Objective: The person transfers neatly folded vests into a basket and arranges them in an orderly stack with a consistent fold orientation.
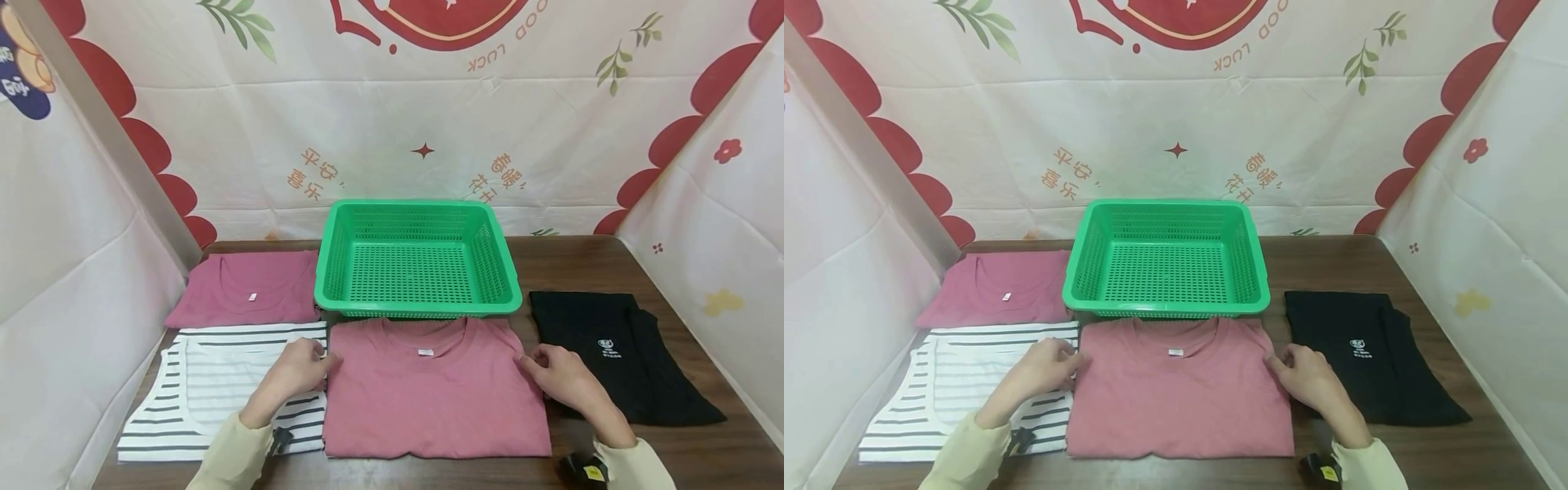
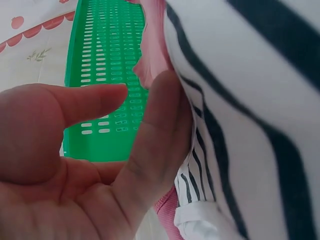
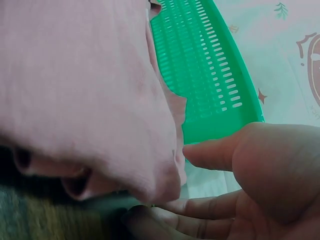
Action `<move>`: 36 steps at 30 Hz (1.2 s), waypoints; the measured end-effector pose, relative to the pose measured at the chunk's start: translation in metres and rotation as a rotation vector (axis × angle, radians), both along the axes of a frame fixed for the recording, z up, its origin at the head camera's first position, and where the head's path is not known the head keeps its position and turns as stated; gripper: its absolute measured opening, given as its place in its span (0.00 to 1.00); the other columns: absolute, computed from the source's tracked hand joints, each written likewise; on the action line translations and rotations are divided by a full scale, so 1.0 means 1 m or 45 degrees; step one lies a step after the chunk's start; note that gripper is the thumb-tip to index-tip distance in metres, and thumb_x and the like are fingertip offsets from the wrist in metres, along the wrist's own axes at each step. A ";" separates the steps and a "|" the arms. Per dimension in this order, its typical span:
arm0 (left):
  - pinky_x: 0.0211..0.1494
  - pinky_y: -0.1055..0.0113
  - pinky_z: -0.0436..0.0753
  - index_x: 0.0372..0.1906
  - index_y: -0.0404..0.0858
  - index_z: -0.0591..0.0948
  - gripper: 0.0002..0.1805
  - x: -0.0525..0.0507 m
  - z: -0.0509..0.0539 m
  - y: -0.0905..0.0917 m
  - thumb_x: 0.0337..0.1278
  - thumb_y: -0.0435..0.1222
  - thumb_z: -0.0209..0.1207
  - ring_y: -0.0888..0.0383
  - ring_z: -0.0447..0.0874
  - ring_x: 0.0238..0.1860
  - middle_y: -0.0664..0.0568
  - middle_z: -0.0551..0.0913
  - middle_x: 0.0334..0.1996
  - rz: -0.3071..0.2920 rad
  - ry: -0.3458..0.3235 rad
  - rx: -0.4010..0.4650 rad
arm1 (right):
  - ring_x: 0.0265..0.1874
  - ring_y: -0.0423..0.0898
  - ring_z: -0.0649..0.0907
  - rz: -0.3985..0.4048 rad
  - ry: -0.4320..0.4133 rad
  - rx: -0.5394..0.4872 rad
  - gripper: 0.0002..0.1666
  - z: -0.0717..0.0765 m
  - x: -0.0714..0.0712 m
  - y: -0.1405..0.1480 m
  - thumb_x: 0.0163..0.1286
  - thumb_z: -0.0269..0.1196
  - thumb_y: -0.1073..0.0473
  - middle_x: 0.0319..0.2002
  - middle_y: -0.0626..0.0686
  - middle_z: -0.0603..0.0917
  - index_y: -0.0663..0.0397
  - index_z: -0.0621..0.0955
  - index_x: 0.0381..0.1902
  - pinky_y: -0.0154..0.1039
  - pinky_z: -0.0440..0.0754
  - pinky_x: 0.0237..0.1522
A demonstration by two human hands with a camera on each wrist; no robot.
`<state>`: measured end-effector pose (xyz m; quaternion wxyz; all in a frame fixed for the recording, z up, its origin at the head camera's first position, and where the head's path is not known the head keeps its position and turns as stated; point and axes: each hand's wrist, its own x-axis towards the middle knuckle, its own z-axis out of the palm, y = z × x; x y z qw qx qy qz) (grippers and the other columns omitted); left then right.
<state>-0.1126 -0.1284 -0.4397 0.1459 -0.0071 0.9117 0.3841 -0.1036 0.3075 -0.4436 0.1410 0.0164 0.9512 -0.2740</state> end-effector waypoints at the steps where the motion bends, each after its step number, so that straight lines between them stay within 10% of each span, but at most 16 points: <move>1: 0.26 0.66 0.74 0.22 0.38 0.76 0.14 0.000 0.000 0.001 0.61 0.40 0.61 0.60 0.78 0.16 0.54 0.77 0.09 -0.004 0.005 0.003 | 0.20 0.44 0.76 0.004 0.007 0.004 0.20 0.000 0.000 0.000 0.74 0.58 0.46 0.20 0.49 0.77 0.57 0.82 0.34 0.40 0.73 0.22; 20: 0.25 0.64 0.70 0.23 0.38 0.71 0.16 0.004 -0.007 0.021 0.55 0.41 0.65 0.58 0.68 0.22 0.53 0.70 0.19 -0.115 0.121 -0.069 | 0.21 0.44 0.74 -0.019 -0.025 -0.017 0.21 -0.001 0.002 -0.011 0.71 0.60 0.45 0.20 0.48 0.74 0.59 0.79 0.33 0.39 0.71 0.23; 36: 0.54 0.50 0.79 0.59 0.25 0.71 0.32 0.012 -0.006 0.025 0.57 0.43 0.64 0.48 0.81 0.50 0.36 0.81 0.50 -0.208 0.080 -0.017 | 0.20 0.44 0.71 -0.005 -0.068 -0.051 0.25 -0.003 0.007 -0.018 0.70 0.61 0.42 0.20 0.49 0.70 0.58 0.73 0.27 0.38 0.68 0.21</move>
